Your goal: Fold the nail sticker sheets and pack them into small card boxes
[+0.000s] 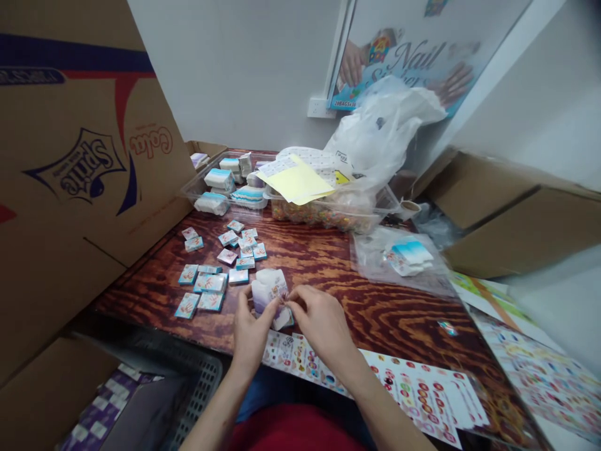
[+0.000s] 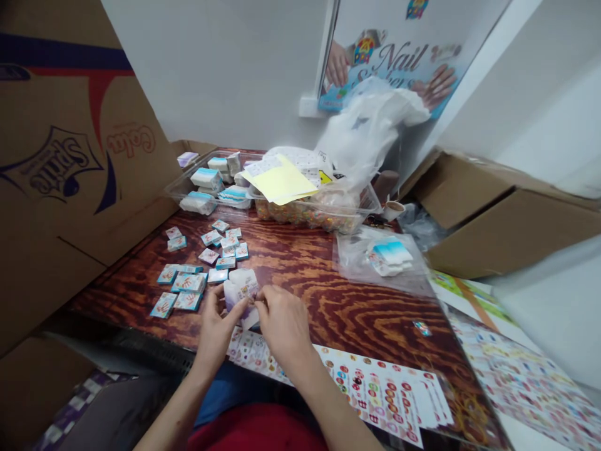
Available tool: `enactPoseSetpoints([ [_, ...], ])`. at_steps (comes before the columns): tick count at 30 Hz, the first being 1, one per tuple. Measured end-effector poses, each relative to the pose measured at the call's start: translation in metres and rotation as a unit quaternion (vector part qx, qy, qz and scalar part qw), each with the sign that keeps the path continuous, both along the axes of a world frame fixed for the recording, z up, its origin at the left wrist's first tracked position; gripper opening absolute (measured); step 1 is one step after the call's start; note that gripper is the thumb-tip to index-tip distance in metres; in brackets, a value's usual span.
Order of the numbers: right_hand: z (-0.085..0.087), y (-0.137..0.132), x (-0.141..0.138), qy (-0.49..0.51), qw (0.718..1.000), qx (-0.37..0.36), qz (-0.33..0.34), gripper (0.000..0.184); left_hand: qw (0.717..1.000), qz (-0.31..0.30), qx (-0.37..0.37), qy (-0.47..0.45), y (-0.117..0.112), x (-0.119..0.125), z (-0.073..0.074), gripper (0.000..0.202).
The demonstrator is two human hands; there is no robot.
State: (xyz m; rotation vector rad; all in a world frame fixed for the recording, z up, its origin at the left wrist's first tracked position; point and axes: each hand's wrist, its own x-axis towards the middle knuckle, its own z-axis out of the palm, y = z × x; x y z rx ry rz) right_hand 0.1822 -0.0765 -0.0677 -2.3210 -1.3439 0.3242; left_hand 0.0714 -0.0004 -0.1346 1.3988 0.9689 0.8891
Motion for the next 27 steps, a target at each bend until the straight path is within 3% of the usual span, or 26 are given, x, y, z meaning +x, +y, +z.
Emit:
enactPoseSetpoints([
  [3,-0.003,-0.002,0.005,0.013,0.999,0.033,-0.011,0.016,1.000,-0.004,-0.018,-0.007,-0.006,0.007,0.005,0.051],
  [6,-0.003,-0.001,0.004,-0.029,0.999,0.021,-0.015,0.017,1.000,0.008,-0.020,-0.016,-0.012,0.013,0.009,0.051],
  [10,-0.007,-0.002,0.001,-0.063,0.998,0.005,-0.007,0.015,0.999,0.012,-0.020,-0.022,-0.014,0.014,0.008,0.050],
  [13,-0.016,-0.001,0.001,-0.069,0.997,0.033,0.014,0.014,0.999,0.009,-0.044,-0.018,-0.012,0.013,0.005,0.048],
  [17,-0.026,0.000,0.003,-0.030,0.997,0.069,0.010,0.014,0.990,-0.012,-0.119,-0.071,-0.009,0.011,0.003,0.046],
  [21,-0.025,-0.001,0.006,0.073,0.987,0.141,-0.010,0.014,0.982,-0.029,-0.159,-0.095,-0.009,0.011,0.002,0.047],
  [24,-0.017,-0.005,0.010,0.265,0.940,0.215,-0.003,0.009,0.973,-0.036,-0.199,-0.116,-0.010,0.012,0.001,0.048],
  [27,-0.012,-0.018,0.011,0.484,0.843,0.233,0.030,0.011,0.955,-0.028,-0.257,-0.148,-0.006,0.014,0.002,0.044],
])
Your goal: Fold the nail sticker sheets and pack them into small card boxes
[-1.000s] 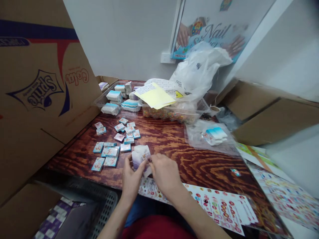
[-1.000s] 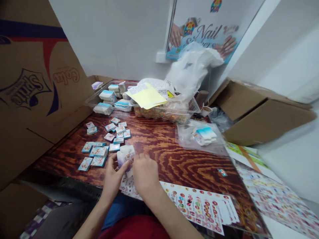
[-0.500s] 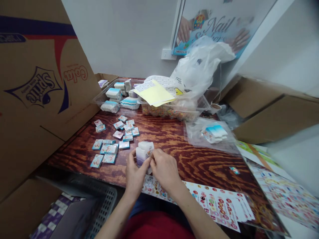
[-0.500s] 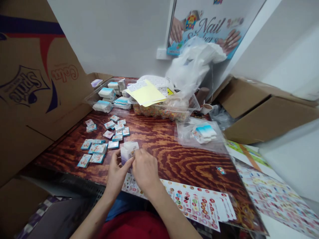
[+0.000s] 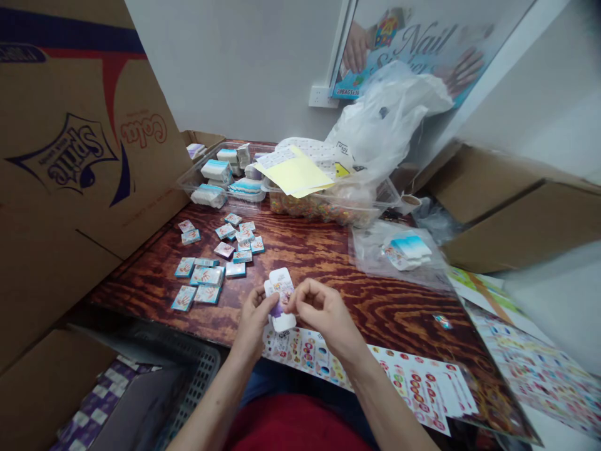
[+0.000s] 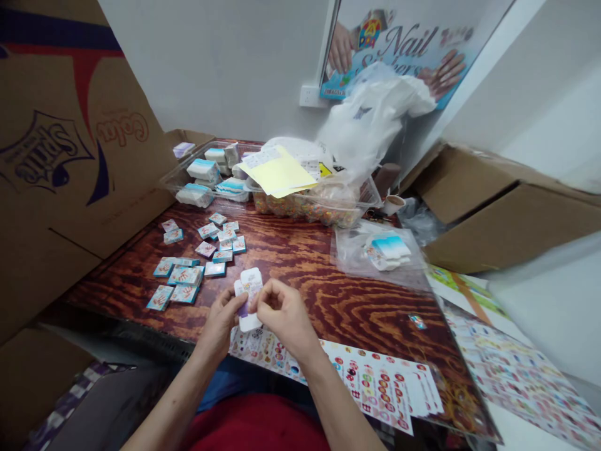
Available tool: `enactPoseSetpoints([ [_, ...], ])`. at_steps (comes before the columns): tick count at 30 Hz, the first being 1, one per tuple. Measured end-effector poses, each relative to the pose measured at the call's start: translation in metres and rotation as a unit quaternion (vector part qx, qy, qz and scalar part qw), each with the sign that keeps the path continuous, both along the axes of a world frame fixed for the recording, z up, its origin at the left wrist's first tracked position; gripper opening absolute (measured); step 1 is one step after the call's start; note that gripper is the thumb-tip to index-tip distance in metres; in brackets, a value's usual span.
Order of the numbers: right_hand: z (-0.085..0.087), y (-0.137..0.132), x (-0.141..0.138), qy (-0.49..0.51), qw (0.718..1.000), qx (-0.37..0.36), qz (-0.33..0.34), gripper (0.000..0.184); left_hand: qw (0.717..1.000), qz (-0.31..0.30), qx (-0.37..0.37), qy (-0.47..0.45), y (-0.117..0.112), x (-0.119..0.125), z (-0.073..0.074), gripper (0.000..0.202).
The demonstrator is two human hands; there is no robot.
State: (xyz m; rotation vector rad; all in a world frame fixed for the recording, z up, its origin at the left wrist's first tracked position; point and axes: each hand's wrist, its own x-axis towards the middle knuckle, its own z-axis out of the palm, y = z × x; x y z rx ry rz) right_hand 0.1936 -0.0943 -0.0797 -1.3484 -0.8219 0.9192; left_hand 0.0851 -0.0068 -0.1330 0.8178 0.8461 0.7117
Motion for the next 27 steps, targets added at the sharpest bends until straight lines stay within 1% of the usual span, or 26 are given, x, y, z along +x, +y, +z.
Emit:
enactPoseSetpoints([
  [1,-0.001,-0.006,0.000,0.046,0.999,0.008,0.023,0.013,1.000,0.014,-0.019,-0.009,0.003,0.000,0.001,0.040],
  [2,-0.003,-0.013,-0.001,0.070,0.996,0.011,0.045,0.014,0.999,0.029,-0.038,-0.019,0.007,0.000,0.003,0.036],
  [4,-0.010,-0.029,-0.003,0.071,0.994,-0.002,0.081,0.016,0.994,0.047,-0.085,-0.046,0.016,-0.002,0.010,0.028],
  [6,-0.017,-0.045,0.000,0.051,0.993,-0.041,0.098,0.016,0.989,0.038,-0.128,-0.069,0.023,-0.006,0.017,0.026],
  [8,-0.020,-0.062,0.008,0.045,0.992,-0.066,0.093,0.017,0.987,-0.002,-0.143,-0.071,0.025,-0.011,0.025,0.026],
  [9,-0.018,-0.069,0.015,0.048,0.994,-0.065,0.080,0.018,0.988,-0.031,-0.134,-0.064,0.023,-0.015,0.027,0.026],
  [12,-0.007,-0.086,0.031,0.057,0.998,-0.011,0.016,0.021,0.981,-0.161,-0.096,-0.048,0.010,-0.023,0.032,0.034],
  [13,-0.002,-0.089,0.033,0.061,0.998,0.010,-0.002,0.020,0.975,-0.195,-0.091,-0.048,0.005,-0.024,0.032,0.037],
  [14,0.003,-0.090,0.031,0.064,0.998,0.019,-0.005,0.018,0.972,-0.207,-0.095,-0.052,0.000,-0.025,0.032,0.039],
  [15,0.008,-0.090,0.025,0.064,0.998,0.015,0.012,0.016,0.975,-0.192,-0.099,-0.059,-0.004,-0.024,0.033,0.039],
  [16,0.012,-0.088,0.017,0.056,0.997,-0.001,0.044,0.013,0.981,-0.153,-0.098,-0.066,-0.006,-0.023,0.033,0.039],
  [17,0.015,-0.086,0.006,0.042,0.995,-0.023,0.084,0.011,0.989,-0.097,-0.086,-0.071,-0.007,-0.022,0.033,0.039],
  [18,0.018,-0.084,-0.004,0.024,0.991,-0.041,0.123,0.013,0.994,-0.044,-0.064,-0.072,-0.007,-0.022,0.033,0.039],
  [19,0.020,-0.082,-0.013,0.012,0.987,-0.047,0.152,0.016,0.997,-0.010,-0.033,-0.067,-0.005,-0.022,0.033,0.041],
  [20,0.020,-0.080,-0.020,0.020,0.986,-0.040,0.162,0.019,0.999,0.000,0.002,-0.054,-0.003,-0.024,0.032,0.044],
  [21,0.019,-0.079,-0.023,0.047,0.988,-0.020,0.142,0.020,0.999,-0.016,0.032,-0.038,-0.001,-0.027,0.031,0.046],
  [22,0.017,-0.077,-0.023,0.089,0.991,0.007,0.101,0.017,0.997,-0.048,0.047,-0.024,0.001,-0.031,0.031,0.048],
  [23,0.013,-0.076,-0.019,0.139,0.989,0.037,0.047,0.013,0.995,-0.087,0.044,-0.018,0.002,-0.037,0.030,0.047],
  [24,0.008,-0.075,-0.014,0.182,0.981,0.059,-0.008,0.009,0.992,-0.122,0.025,-0.021,0.003,-0.043,0.028,0.046],
  [25,0.003,-0.074,-0.008,0.210,0.974,0.065,-0.050,0.008,0.989,-0.146,-0.005,-0.033,0.004,-0.049,0.027,0.044],
  [26,-0.002,-0.072,-0.003,0.220,0.971,0.056,-0.071,0.011,0.985,-0.161,-0.037,-0.049,0.004,-0.054,0.025,0.042],
  [27,-0.007,-0.070,0.001,0.220,0.972,0.034,-0.072,0.016,0.980,-0.176,-0.064,-0.062,0.003,-0.058,0.024,0.041],
])
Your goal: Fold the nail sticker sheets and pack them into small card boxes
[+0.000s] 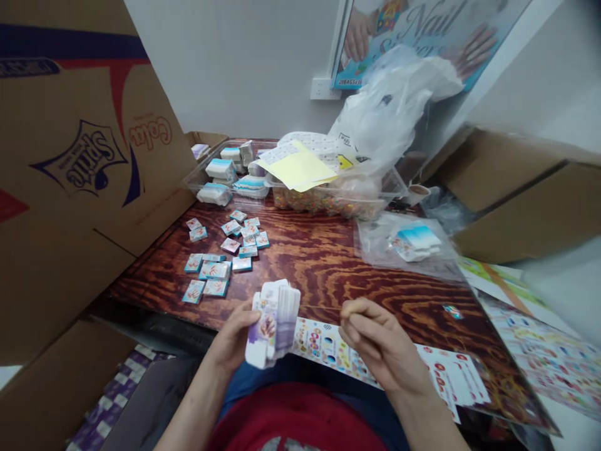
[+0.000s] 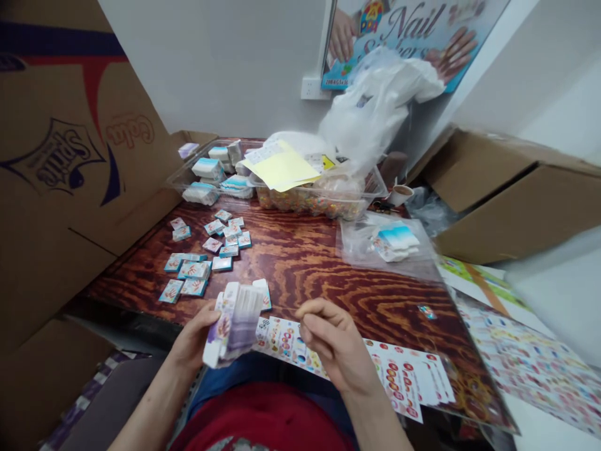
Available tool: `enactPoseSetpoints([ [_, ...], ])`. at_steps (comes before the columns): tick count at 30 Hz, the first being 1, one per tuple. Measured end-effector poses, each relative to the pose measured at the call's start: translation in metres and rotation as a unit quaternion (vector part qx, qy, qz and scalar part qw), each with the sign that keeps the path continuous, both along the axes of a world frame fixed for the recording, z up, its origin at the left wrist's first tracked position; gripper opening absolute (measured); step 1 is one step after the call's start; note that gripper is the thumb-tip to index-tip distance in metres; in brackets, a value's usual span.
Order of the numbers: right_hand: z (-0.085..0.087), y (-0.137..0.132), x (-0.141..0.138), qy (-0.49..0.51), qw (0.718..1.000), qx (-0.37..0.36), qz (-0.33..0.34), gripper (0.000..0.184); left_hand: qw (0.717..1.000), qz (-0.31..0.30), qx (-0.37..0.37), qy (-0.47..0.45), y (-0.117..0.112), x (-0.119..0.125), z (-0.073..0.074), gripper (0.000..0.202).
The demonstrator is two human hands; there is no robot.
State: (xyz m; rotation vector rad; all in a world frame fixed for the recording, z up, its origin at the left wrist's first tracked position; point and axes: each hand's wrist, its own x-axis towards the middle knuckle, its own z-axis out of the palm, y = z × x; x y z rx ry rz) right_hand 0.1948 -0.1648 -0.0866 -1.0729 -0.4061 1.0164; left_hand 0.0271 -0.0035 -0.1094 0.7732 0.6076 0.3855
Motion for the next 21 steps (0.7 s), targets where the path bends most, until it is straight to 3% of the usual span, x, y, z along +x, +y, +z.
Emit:
enactPoseSetpoints([
  [2,-0.005,0.004,0.002,-0.020,0.998,-0.048,0.029,0.023,0.998,-0.056,-0.009,0.005,-0.002,-0.004,-0.003,0.038],
  [5,-0.003,0.006,-0.004,-0.067,0.996,-0.058,0.030,0.027,0.990,-0.130,0.043,0.033,-0.004,-0.003,-0.005,0.035],
  [6,-0.001,0.006,-0.006,-0.085,0.994,-0.058,0.028,0.027,0.992,-0.114,0.039,0.030,-0.005,-0.001,-0.004,0.034],
  [8,0.000,0.006,-0.011,-0.111,0.990,-0.075,0.049,0.028,1.000,-0.012,-0.010,-0.003,-0.004,0.003,-0.001,0.032],
  [11,-0.008,0.005,-0.019,-0.111,0.977,-0.114,0.141,0.031,0.986,0.136,-0.083,-0.051,-0.001,0.008,0.005,0.032],
  [13,-0.014,0.004,-0.023,-0.126,0.968,-0.122,0.176,0.033,0.981,0.154,-0.106,-0.058,0.000,0.010,0.006,0.028],
  [15,-0.015,0.002,-0.019,-0.167,0.965,-0.121,0.159,0.034,0.984,0.125,-0.114,-0.047,0.001,0.008,0.003,0.026],
  [17,-0.009,-0.002,-0.008,-0.180,0.974,-0.107,0.089,0.033,0.994,0.062,-0.091,-0.024,0.002,0.003,-0.001,0.026],
  [19,0.003,-0.005,0.008,-0.137,0.988,-0.069,0.000,0.030,0.998,-0.059,-0.031,0.004,0.006,-0.006,-0.001,0.031],
  [21,0.015,-0.007,0.023,-0.078,0.994,-0.026,-0.077,0.026,0.971,-0.220,0.080,0.040,0.013,-0.017,0.004,0.037],
])
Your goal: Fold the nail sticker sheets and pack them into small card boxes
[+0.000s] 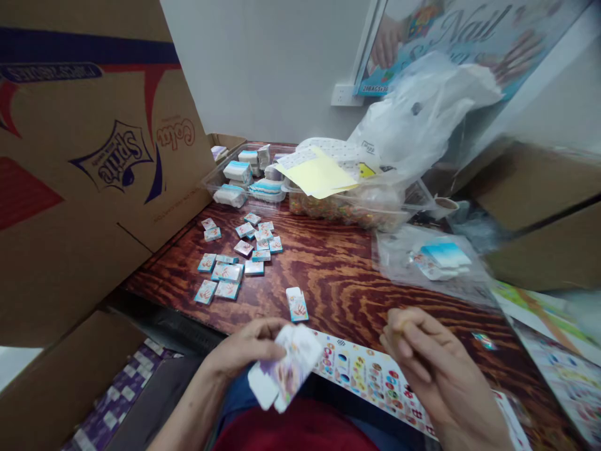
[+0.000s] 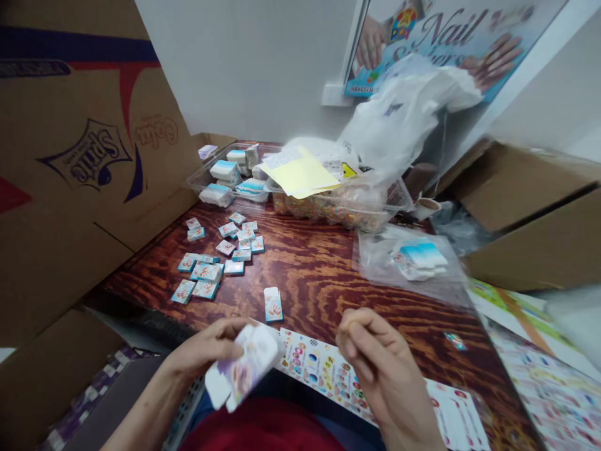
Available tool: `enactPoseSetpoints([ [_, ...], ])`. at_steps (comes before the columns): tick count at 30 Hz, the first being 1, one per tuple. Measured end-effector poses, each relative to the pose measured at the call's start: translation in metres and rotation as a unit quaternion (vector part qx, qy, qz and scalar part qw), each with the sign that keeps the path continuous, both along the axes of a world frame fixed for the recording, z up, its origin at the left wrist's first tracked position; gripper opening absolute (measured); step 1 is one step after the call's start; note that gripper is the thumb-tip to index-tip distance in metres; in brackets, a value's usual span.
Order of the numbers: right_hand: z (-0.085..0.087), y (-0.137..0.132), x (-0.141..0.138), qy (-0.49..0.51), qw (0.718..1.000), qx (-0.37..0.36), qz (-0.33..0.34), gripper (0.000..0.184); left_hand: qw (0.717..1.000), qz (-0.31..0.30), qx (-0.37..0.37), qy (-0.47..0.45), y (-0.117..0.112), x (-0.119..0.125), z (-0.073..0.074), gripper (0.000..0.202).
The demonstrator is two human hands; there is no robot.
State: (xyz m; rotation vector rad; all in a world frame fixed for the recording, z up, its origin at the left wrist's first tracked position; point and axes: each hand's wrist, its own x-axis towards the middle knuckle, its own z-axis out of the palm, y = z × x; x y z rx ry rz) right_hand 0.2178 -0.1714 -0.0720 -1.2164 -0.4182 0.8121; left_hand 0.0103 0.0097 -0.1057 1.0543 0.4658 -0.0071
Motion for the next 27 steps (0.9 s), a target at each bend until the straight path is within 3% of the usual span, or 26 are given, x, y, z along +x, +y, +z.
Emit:
enactPoseSetpoints([
  [2,0.006,0.000,0.009,0.017,0.998,0.020,-0.052,0.022,0.985,-0.126,0.114,0.020,0.007,-0.010,0.007,0.042],
  [3,0.006,0.000,0.010,0.008,0.997,0.010,-0.070,0.022,0.978,-0.152,0.144,0.024,0.010,-0.013,0.010,0.043],
  [5,-0.001,0.002,0.004,-0.032,0.996,-0.040,-0.067,0.026,0.984,-0.127,0.125,0.010,0.011,-0.015,0.012,0.045],
  [7,-0.012,0.006,-0.010,-0.049,0.995,-0.084,0.011,0.043,0.997,-0.043,0.060,-0.029,0.005,-0.008,0.007,0.051],
  [9,-0.024,0.013,-0.029,-0.018,0.991,-0.080,0.104,0.066,0.996,0.049,0.025,-0.068,-0.006,0.005,0.000,0.059],
  [10,-0.029,0.017,-0.038,0.005,0.991,-0.066,0.119,0.076,0.993,0.079,0.024,-0.079,-0.012,0.014,-0.004,0.062],
  [12,-0.035,0.026,-0.050,0.041,0.993,-0.061,0.094,0.084,0.990,0.106,0.054,-0.075,-0.023,0.030,-0.006,0.065],
  [14,-0.038,0.031,-0.053,0.056,0.994,-0.080,0.045,0.081,0.986,0.100,0.118,-0.054,-0.028,0.043,-0.002,0.064],
  [17,-0.043,0.031,-0.042,0.081,0.992,-0.092,0.012,0.079,0.959,0.022,0.281,-0.033,-0.019,0.054,0.011,0.062],
  [20,-0.052,0.021,-0.022,0.169,0.979,-0.114,-0.012,0.082,0.890,-0.078,0.448,-0.033,0.007,0.067,0.016,0.056],
  [22,-0.062,0.014,-0.008,0.227,0.965,-0.131,-0.023,0.079,0.828,-0.053,0.559,-0.008,0.034,0.083,0.006,0.052],
  [24,-0.076,0.006,0.006,0.239,0.960,-0.144,-0.023,0.074,0.725,0.025,0.686,0.050,0.064,0.104,-0.013,0.050],
  [27,-0.102,-0.004,0.022,0.152,0.974,-0.162,-0.036,0.063,0.545,0.026,0.829,0.120,0.110,0.127,-0.048,0.056],
])
